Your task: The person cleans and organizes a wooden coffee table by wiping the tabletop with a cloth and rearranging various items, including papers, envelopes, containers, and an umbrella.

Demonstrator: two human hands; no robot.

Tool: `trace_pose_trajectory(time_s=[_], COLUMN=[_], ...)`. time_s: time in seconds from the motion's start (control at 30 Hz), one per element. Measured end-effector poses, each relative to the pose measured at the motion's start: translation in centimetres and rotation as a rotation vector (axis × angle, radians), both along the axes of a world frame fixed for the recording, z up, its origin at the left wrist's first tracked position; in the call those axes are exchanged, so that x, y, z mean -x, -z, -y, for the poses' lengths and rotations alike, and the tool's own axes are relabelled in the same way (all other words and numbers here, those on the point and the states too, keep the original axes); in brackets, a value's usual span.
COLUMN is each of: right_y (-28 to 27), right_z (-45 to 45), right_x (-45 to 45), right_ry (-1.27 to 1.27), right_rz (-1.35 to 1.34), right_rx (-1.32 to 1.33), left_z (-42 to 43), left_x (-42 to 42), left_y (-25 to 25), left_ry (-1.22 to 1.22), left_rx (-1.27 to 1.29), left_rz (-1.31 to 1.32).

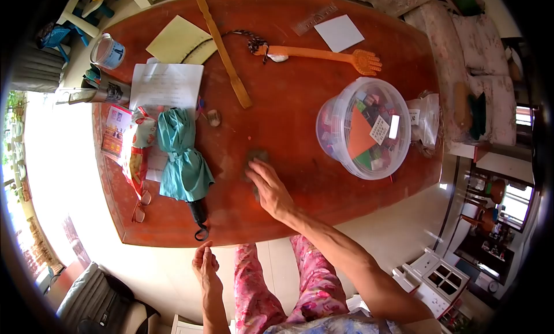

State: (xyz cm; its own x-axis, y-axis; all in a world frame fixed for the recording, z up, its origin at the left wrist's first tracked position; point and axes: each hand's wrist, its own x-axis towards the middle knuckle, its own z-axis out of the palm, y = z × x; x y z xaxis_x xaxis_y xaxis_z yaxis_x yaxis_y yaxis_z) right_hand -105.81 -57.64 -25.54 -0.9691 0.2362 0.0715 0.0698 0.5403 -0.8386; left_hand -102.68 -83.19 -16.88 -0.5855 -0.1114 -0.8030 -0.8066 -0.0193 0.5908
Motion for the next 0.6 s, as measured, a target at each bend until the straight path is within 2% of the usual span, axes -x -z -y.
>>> trace_pose_trajectory(time_s=[0.03,0.1,0.17,0.23,0.27,0.33,0.37,0.4,0.47,0.5,0.57,0.6], right_y=[-1.2,-2.3,-1.3,0.8,0.9,1.1,1.8,2.7,1.1,-0.8,-0.6,-1.3], right_z=[-0.1,-3.5,-8.1,-11.3,-10.8,-9.3,-7.1,-5.0,-2.5,-1.6,-1.3,-2.0], right_x=[-0.1,3.3,7.3,10.6,10.6,10.7,9.4,7.7,4.3,3.6,1.2,1.2], right_ry=[-0.021,0.114,0.265,0.503,0.498,0.206,0.097,-0.012,-0.313,-0.383,-0.461,-0.403], right_rz=[0.009,-0.127,-0.179,-0.175,-0.171,-0.1,-0.174,-0.133,0.022,-0.03,0.024,0.004], right_rx=[-0.042,-0.092,-0.277,-0.211,-0.208,-0.268,-0.28,-0.235,-0.11,-0.059,0.079,0.06], left_z=[-0.1,0.0,0.0,-0.2,-0.4,-1.6,-2.4,-3.1,-3.4,-3.4,-3.7,-3.6], left_x=[0.3,0.4,0.6,1.0,1.3,2.4,2.9,3.2,2.4,1.8,0.5,-0.2], left_y=[0.1,-0.2,-0.2,0.2,0.4,0.8,0.9,1.1,2.1,2.5,2.4,2.3], left_ry=[-0.006,0.004,-0.004,0.075,0.115,0.147,0.181,0.19,0.122,0.082,0.105,0.128], left_rx=[-0.002,-0.02,-0.008,0.093,0.087,0.078,0.07,0.025,-0.088,-0.144,-0.117,-0.139], left_rz=[-0.006,-0.009,-0.011,-0.043,-0.071,-0.053,-0.038,-0.059,-0.022,-0.008,0.017,0.069])
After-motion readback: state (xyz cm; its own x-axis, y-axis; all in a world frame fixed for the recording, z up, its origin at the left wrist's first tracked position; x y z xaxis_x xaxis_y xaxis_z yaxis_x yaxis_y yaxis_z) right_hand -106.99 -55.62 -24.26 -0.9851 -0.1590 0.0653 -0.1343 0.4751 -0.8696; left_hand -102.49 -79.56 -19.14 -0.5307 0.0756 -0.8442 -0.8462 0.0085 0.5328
